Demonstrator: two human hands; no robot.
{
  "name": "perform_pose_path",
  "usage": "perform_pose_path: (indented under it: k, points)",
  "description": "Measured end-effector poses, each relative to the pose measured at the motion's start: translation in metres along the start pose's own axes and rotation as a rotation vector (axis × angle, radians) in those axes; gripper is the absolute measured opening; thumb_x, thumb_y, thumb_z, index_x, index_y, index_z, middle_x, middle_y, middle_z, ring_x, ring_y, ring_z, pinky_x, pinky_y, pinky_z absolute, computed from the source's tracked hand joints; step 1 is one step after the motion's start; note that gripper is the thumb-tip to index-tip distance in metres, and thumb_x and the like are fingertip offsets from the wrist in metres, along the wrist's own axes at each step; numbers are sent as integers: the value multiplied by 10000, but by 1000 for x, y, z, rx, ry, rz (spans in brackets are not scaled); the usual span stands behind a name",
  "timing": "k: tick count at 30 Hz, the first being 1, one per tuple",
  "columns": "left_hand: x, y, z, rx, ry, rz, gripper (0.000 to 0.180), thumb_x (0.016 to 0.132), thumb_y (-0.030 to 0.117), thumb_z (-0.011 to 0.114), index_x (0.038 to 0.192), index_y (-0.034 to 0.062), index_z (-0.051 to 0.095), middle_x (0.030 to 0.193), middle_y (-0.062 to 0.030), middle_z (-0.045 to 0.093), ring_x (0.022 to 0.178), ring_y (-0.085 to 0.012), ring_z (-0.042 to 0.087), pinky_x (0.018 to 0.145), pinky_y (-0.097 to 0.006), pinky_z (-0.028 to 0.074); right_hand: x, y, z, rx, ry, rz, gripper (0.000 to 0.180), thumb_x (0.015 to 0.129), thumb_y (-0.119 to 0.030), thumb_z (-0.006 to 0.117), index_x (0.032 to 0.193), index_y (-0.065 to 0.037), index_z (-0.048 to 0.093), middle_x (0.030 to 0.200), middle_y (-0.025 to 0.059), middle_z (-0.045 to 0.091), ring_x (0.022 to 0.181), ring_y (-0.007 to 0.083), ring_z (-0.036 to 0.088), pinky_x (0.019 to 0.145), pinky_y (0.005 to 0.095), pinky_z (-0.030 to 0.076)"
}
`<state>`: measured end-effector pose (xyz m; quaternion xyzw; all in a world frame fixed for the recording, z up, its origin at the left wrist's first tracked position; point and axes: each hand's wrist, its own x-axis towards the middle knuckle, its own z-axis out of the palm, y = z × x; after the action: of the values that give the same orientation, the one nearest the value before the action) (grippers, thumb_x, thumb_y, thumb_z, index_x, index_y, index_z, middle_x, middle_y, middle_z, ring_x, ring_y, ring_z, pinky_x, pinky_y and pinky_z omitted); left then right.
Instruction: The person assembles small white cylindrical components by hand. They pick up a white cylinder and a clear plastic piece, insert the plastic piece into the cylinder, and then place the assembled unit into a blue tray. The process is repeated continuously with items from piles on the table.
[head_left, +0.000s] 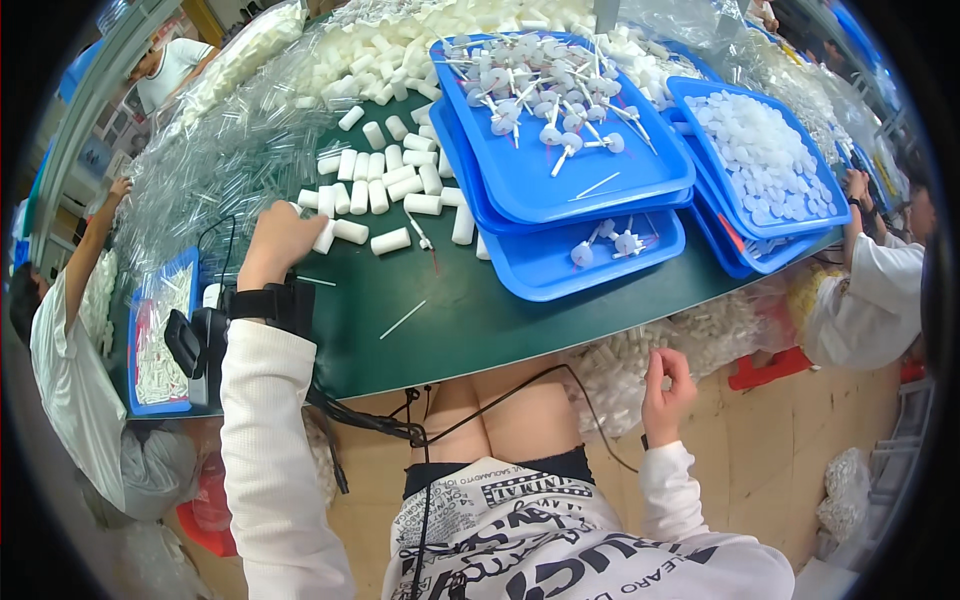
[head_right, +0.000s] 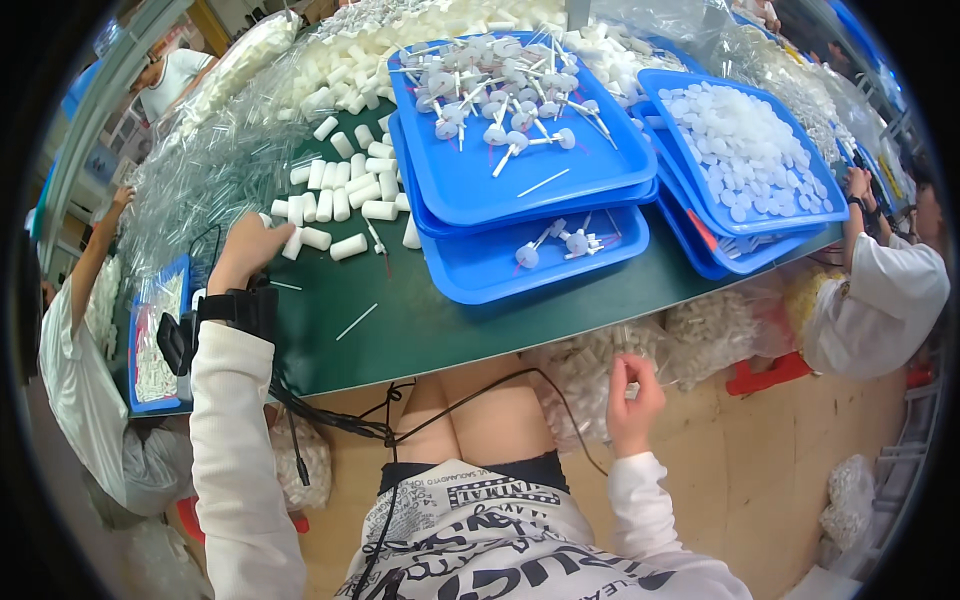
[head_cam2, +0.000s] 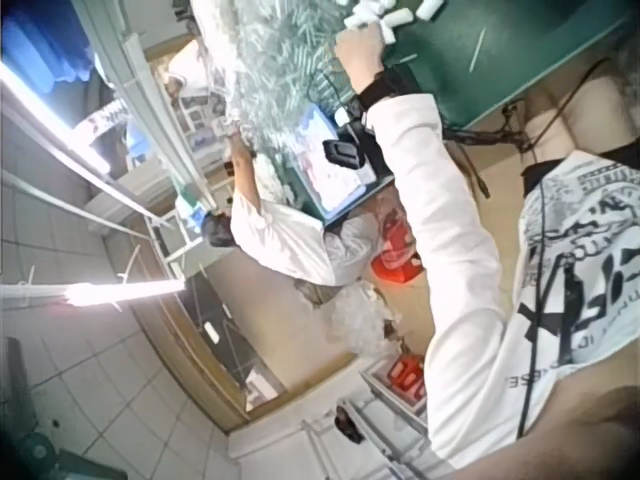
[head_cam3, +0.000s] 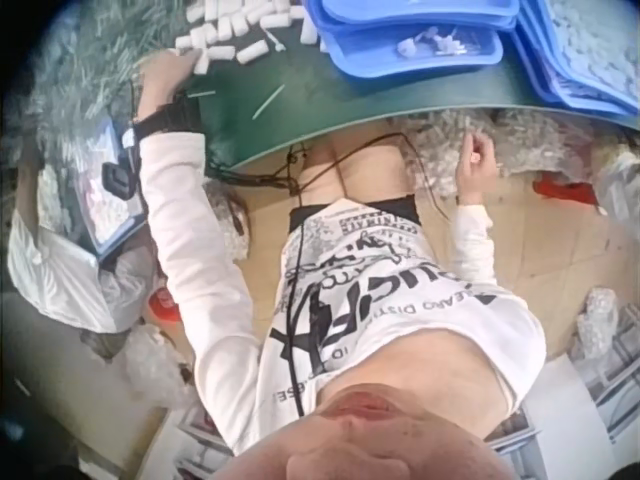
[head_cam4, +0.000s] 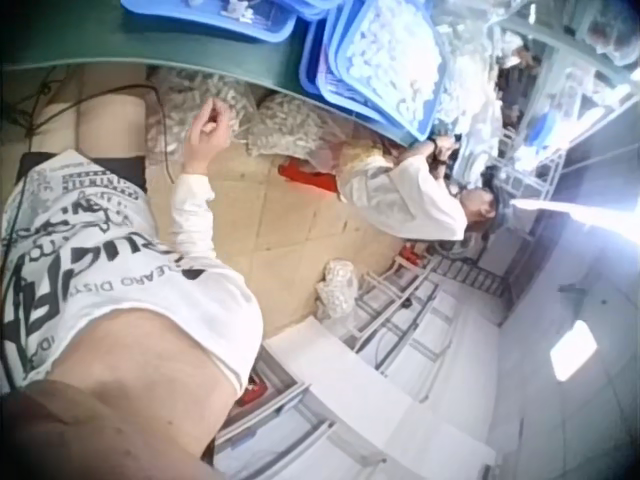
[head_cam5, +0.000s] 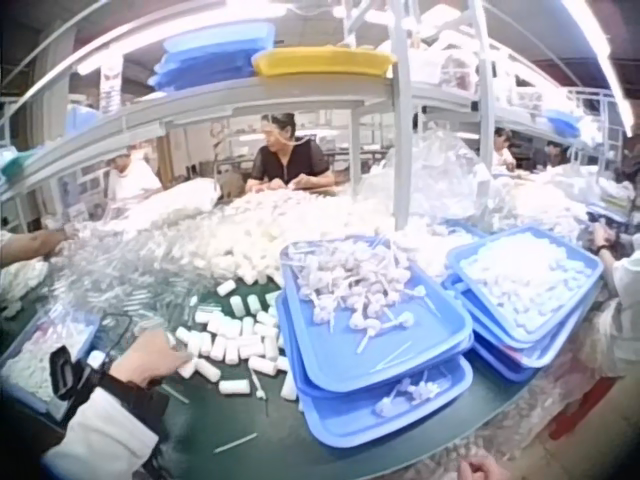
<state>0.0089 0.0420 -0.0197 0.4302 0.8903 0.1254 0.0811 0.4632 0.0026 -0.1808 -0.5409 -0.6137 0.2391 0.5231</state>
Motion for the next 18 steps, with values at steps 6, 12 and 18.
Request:
perform_pose_path:
  k: [6,12,18]
  points:
    - [8,-4,14,91,-20,97,403,560,163,772,845,-48,581,830,-191,644,793,-313,643,686,-360,504,30,-159,58,132,-619,-609,170,724,-114,677,866,-66,597,725,47,555,621,215,557,530,309,454]
    - [0,6,11,18,158,166,263,659,96,647,866,-37,553,855,-244,618,858,-385,605,737,-406,476,25,-196,153,-183,-747,-784,228,643,7,596,864,-37,563,826,96,500,770,240,542,643,326,476]
    - [6,-3,16,-2,198,207,242,685,83,590,884,-40,530,883,-260,606,875,-410,586,749,-424,462,23,-195,176,-229,-766,-751,173,627,12,599,789,-8,541,791,115,492,777,252,543,653,339,475]
